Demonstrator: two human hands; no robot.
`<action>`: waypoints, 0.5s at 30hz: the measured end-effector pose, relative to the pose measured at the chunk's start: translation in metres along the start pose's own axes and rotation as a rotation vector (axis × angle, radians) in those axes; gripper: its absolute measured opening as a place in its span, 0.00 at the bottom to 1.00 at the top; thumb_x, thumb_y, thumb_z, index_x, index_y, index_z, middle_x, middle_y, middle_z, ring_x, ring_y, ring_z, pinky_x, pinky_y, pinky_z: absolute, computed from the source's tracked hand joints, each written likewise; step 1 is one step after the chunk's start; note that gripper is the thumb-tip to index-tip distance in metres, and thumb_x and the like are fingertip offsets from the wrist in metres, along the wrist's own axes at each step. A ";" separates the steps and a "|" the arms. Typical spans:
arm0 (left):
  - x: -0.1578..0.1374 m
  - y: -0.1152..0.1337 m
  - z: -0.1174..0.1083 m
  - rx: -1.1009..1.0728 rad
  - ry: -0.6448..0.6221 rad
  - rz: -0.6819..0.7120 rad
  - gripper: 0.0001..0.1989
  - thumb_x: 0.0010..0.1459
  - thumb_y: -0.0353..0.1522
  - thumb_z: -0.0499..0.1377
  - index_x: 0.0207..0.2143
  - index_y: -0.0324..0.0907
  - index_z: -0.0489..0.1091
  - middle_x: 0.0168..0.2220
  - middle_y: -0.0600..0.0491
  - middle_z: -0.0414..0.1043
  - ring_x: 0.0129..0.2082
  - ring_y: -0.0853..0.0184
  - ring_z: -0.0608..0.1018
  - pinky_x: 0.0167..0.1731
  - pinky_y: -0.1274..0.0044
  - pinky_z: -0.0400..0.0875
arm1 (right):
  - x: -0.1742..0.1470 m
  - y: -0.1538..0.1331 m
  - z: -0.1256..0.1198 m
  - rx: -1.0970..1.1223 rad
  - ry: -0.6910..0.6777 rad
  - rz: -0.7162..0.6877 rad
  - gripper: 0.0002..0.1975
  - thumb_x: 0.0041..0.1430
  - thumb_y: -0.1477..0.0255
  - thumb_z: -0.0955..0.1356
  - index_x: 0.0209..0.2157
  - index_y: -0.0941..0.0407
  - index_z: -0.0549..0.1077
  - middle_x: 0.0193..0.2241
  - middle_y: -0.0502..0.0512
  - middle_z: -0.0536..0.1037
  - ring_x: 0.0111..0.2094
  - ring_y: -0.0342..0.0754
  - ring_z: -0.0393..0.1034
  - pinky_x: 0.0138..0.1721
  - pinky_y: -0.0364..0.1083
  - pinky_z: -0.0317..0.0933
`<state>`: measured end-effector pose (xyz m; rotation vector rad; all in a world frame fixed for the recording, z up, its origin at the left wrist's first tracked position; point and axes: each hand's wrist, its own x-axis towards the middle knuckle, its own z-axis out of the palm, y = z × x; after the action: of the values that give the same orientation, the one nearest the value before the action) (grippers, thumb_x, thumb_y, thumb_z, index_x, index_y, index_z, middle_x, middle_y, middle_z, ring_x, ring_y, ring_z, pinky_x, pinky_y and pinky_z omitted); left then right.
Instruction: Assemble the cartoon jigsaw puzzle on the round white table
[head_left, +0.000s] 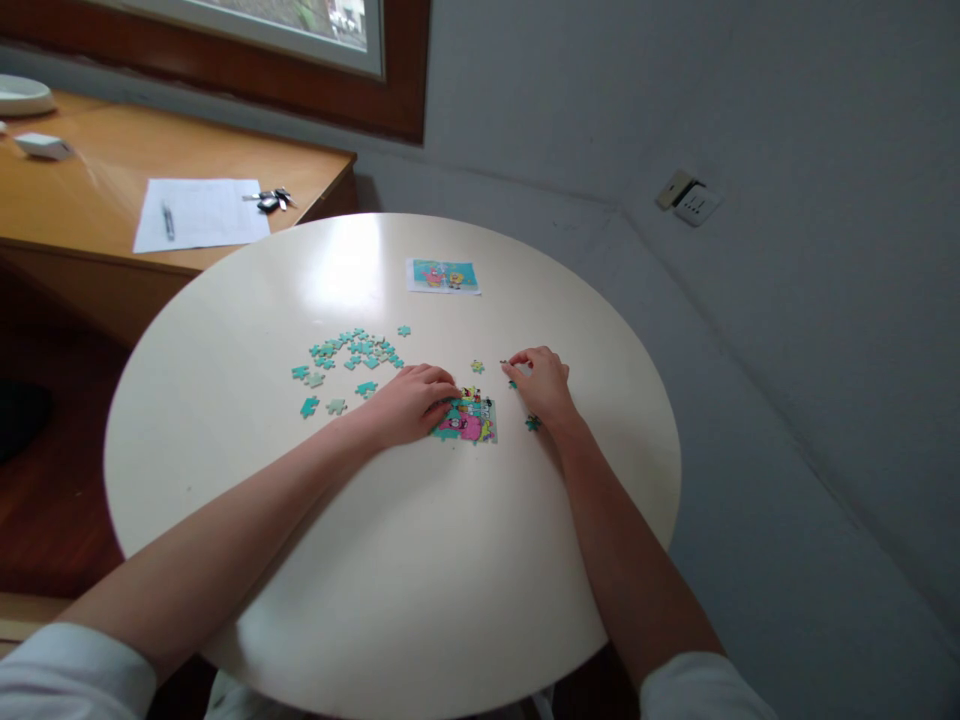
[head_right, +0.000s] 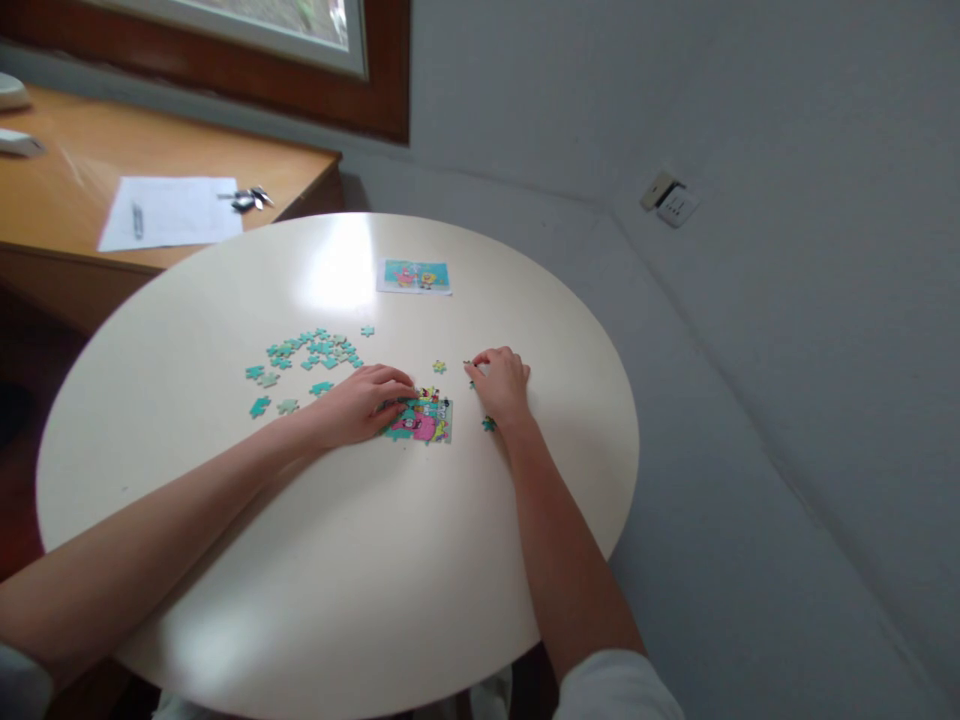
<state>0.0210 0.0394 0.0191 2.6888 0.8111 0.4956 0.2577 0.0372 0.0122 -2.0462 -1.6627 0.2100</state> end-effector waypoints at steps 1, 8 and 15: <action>0.000 0.000 0.000 -0.001 0.004 0.002 0.15 0.59 0.31 0.51 0.45 0.42 0.73 0.46 0.46 0.74 0.46 0.58 0.74 0.48 0.65 0.67 | 0.000 0.000 0.000 -0.002 -0.010 0.004 0.06 0.53 0.67 0.69 0.31 0.54 0.76 0.39 0.56 0.74 0.42 0.52 0.65 0.47 0.52 0.53; 0.000 0.000 0.001 -0.007 0.004 0.002 0.15 0.59 0.31 0.51 0.45 0.42 0.73 0.46 0.46 0.74 0.46 0.57 0.74 0.48 0.65 0.67 | 0.000 0.002 0.001 -0.004 -0.007 -0.002 0.07 0.53 0.67 0.69 0.32 0.55 0.75 0.39 0.56 0.73 0.41 0.51 0.65 0.46 0.52 0.53; 0.000 -0.001 0.001 -0.010 0.010 0.008 0.15 0.59 0.31 0.52 0.45 0.42 0.73 0.46 0.45 0.74 0.46 0.57 0.74 0.48 0.64 0.67 | 0.002 0.005 0.004 0.007 -0.011 -0.032 0.06 0.53 0.68 0.68 0.32 0.54 0.75 0.38 0.55 0.73 0.40 0.51 0.65 0.45 0.51 0.54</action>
<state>0.0211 0.0399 0.0178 2.6836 0.7992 0.5136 0.2612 0.0394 0.0064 -2.0155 -1.6974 0.2162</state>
